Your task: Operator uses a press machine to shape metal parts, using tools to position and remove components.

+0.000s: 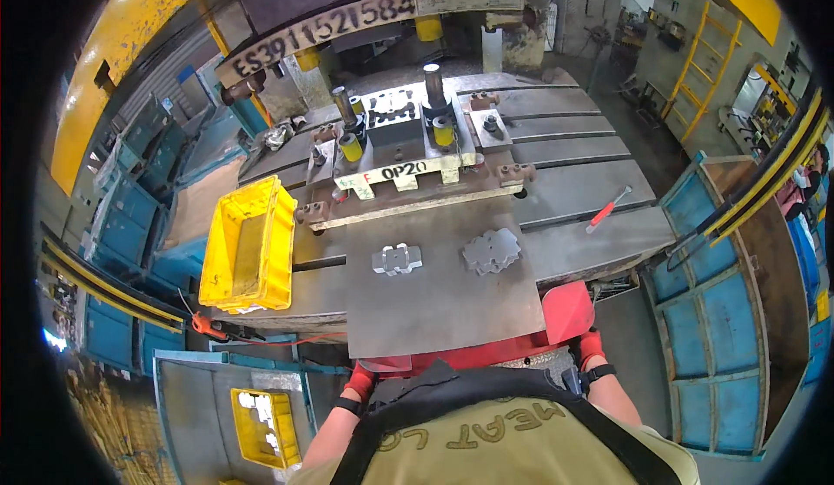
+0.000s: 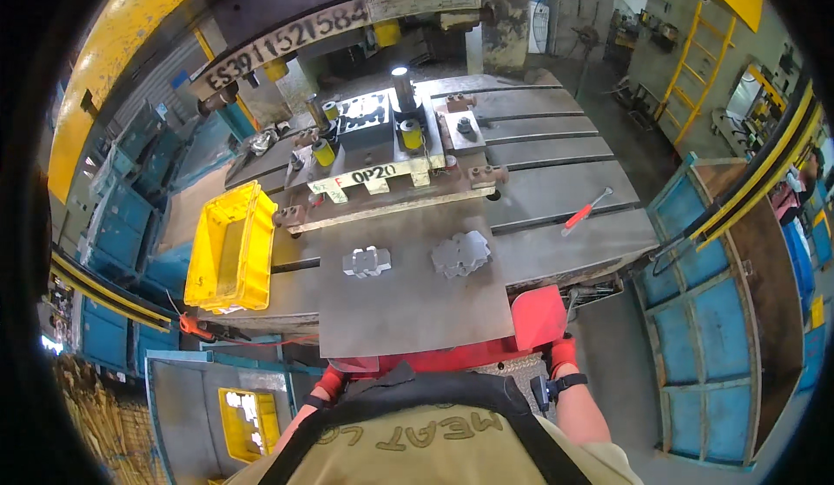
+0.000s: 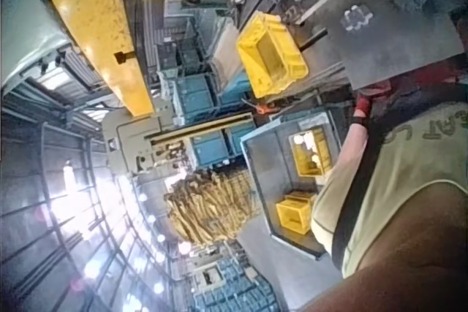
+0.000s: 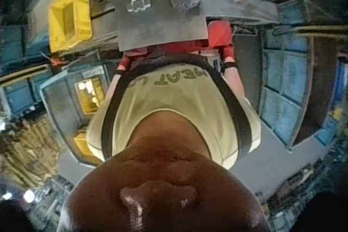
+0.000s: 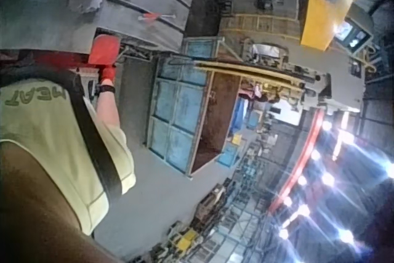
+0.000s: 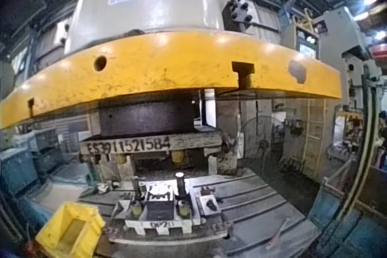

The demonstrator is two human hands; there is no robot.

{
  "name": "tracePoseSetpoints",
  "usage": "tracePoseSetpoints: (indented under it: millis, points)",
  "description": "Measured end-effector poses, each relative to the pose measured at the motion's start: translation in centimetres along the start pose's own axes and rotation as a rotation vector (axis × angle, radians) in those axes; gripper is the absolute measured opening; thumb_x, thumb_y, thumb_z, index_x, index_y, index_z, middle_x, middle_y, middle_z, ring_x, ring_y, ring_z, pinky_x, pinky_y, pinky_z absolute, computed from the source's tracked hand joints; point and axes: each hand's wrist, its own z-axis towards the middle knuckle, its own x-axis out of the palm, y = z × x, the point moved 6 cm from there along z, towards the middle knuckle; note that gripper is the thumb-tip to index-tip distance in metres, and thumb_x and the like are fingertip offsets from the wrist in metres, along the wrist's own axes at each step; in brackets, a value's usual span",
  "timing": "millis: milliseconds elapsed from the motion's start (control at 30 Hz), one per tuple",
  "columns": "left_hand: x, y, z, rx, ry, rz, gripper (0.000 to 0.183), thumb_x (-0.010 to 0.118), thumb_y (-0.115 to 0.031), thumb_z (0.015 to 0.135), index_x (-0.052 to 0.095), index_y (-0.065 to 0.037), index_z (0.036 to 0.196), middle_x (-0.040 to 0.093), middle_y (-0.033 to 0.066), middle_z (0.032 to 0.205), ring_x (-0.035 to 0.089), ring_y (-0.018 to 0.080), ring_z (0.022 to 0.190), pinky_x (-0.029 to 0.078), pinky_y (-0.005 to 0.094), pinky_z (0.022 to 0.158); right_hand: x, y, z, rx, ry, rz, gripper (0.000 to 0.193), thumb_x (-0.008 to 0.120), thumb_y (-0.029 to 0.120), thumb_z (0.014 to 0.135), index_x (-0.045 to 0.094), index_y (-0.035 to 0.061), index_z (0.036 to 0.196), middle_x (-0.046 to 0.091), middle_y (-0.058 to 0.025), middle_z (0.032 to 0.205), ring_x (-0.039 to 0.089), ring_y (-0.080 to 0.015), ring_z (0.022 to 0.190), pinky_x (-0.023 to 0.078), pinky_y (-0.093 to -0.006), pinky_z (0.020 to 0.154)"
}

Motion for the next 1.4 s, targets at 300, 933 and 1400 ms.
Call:
tracePoseSetpoints:
  millis: [300,933,1400]
  points:
    - [-0.7,0.7,0.5,0.006,-0.043,-0.084,0.033,0.037,-0.024,0.078,0.040,-0.005,0.105,0.044,0.0083,0.103,0.044,0.0183,0.090,0.035,0.0266,0.076,0.0,3.8,-2.2,0.105,0.005,0.248,0.023,0.057,0.023,0.064,0.051,0.0096,0.082,0.053,-0.0117,0.064,0.048,-0.0212,0.044,0.036,-0.0317,0.035]
    - [-10.2,-11.6,-3.6,0.069,-0.088,0.681,0.032,0.039,-0.029,0.077,0.048,-0.003,0.092,0.052,0.0141,0.086,0.048,0.0198,0.081,0.038,0.0295,0.068,-5.7,13.0,-7.7,0.174,-0.204,0.213,0.037,0.056,0.022,0.065,0.041,0.0001,0.091,0.050,-0.0079,0.065,0.046,-0.0154,0.049,0.037,-0.0274,0.043]
    - [-10.3,-43.1,16.7,0.633,-0.217,-0.027,0.021,0.047,-0.020,0.074,0.050,-0.006,0.088,0.052,0.0028,0.075,0.048,0.0100,0.063,0.039,0.0213,0.055,2.1,28.1,-13.8,-0.273,0.209,-0.207,0.037,0.055,0.013,0.068,0.043,0.0043,0.101,0.051,-0.0037,0.079,0.046,-0.0093,0.064,0.038,-0.0243,0.054]
